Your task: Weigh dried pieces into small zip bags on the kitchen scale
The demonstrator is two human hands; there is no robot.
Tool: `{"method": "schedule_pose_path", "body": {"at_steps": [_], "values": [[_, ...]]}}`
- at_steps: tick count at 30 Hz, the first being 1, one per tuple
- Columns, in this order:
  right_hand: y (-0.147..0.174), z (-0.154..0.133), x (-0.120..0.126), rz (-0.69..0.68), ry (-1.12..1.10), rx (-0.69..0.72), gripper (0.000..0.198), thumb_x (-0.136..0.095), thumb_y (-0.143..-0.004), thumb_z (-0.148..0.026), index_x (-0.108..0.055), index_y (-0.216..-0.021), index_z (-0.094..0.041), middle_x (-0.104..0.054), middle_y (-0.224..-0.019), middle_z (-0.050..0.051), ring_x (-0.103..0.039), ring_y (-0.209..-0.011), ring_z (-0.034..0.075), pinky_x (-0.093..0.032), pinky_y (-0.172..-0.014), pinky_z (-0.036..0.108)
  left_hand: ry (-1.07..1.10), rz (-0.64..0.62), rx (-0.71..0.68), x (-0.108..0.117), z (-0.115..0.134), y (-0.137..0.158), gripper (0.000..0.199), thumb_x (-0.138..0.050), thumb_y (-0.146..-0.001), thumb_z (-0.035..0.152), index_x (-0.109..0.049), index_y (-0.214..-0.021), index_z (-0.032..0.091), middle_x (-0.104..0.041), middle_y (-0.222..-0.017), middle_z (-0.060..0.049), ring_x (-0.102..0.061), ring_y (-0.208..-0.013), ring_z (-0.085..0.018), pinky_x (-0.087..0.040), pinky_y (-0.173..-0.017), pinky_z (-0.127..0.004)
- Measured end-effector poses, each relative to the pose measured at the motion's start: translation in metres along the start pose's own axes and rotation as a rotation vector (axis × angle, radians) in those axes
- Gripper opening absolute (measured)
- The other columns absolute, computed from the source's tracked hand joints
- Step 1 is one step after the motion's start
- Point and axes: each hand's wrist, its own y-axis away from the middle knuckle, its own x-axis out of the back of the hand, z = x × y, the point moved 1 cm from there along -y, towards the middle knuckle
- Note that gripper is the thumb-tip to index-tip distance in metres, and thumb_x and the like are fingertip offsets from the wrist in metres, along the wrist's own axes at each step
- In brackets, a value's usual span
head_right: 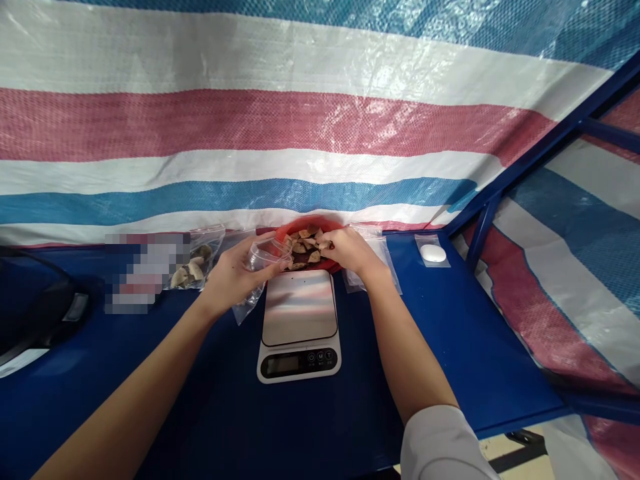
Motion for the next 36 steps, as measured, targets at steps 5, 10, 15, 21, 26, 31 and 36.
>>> {"method": "schedule_pose_path", "body": {"at_steps": [5,10,15,21,26,31,36], "values": [[0.003,-0.001,0.004,0.058,-0.199,0.049,0.019,-0.062,-0.087,-0.025,-0.08,-0.094,-0.022,-0.079,-0.094,0.002,-0.069,-0.084,0.019,-0.05,-0.08,0.03,0.004,-0.026,0.009,-0.003,0.0,0.001,0.059,-0.076,-0.081,0.052,-0.064,-0.132,0.023,-0.073,-0.124,-0.008,-0.07,-0.112,-0.029,-0.056,-0.101,-0.044],[0.009,-0.016,0.015,0.104,-0.46,0.101,0.021,-0.069,-0.085,-0.032,-0.08,-0.1,-0.022,-0.079,-0.103,0.003,-0.073,-0.093,0.021,-0.056,-0.087,0.033,0.02,-0.047,-0.061,-0.01,-0.003,0.003,0.061,-0.075,-0.082,0.052,-0.063,-0.135,0.024,-0.071,-0.129,-0.008,-0.068,-0.116,-0.028,-0.053,-0.105,-0.044],[0.014,-0.033,0.025,0.125,-0.587,0.128,0.018,-0.073,-0.084,-0.033,-0.08,-0.095,-0.021,-0.079,-0.102,0.005,-0.073,-0.093,0.022,-0.058,-0.088,0.035,0.026,-0.065,-0.056,-0.014,-0.003,0.004,0.064,-0.076,-0.082,0.05,-0.061,-0.137,0.022,-0.069,-0.134,-0.011,-0.065,-0.121,-0.03,-0.052,-0.105,-0.046],[0.013,-0.046,0.019,0.056,-0.691,0.191,0.022,-0.075,-0.084,-0.034,-0.079,-0.101,-0.021,-0.079,-0.105,0.005,-0.073,-0.093,0.021,-0.059,-0.083,0.033,0.085,-0.093,-0.059,-0.017,0.006,0.005,0.052,-0.077,-0.081,0.042,-0.066,-0.127,0.021,-0.072,-0.124,-0.01,-0.068,-0.112,-0.028,-0.052,-0.101,-0.044],[0.011,-0.05,0.012,0.053,-0.634,0.251,0.02,-0.073,-0.086,-0.029,-0.08,-0.102,-0.02,-0.079,-0.103,0.004,-0.073,-0.089,0.019,-0.058,-0.079,0.03,0.114,-0.105,-0.058,-0.019,0.011,0.005,0.039,-0.077,-0.082,0.035,-0.067,-0.117,0.021,-0.073,-0.111,-0.006,-0.068,-0.102,-0.026,-0.053,-0.093,-0.04],[0.012,-0.052,0.01,0.084,-0.647,0.274,0.02,-0.073,-0.086,-0.026,-0.079,-0.104,-0.021,-0.078,-0.103,0.004,-0.073,-0.089,0.019,-0.058,-0.079,0.03,0.111,-0.094,-0.048,-0.021,0.01,0.005,0.037,-0.08,-0.08,0.035,-0.067,-0.111,0.02,-0.071,-0.102,-0.004,-0.068,-0.095,-0.024,-0.053,-0.087,-0.038],[0.011,-0.054,0.009,0.088,-0.687,0.234,0.019,-0.073,-0.086,-0.025,-0.079,-0.103,-0.02,-0.079,-0.1,0.004,-0.073,-0.086,0.018,-0.058,-0.078,0.03,0.14,-0.093,-0.062,-0.022,0.008,0.005,0.044,-0.081,-0.08,0.036,-0.067,-0.118,0.02,-0.072,-0.111,-0.006,-0.068,-0.106,-0.026,-0.052,-0.095,-0.041]]}}
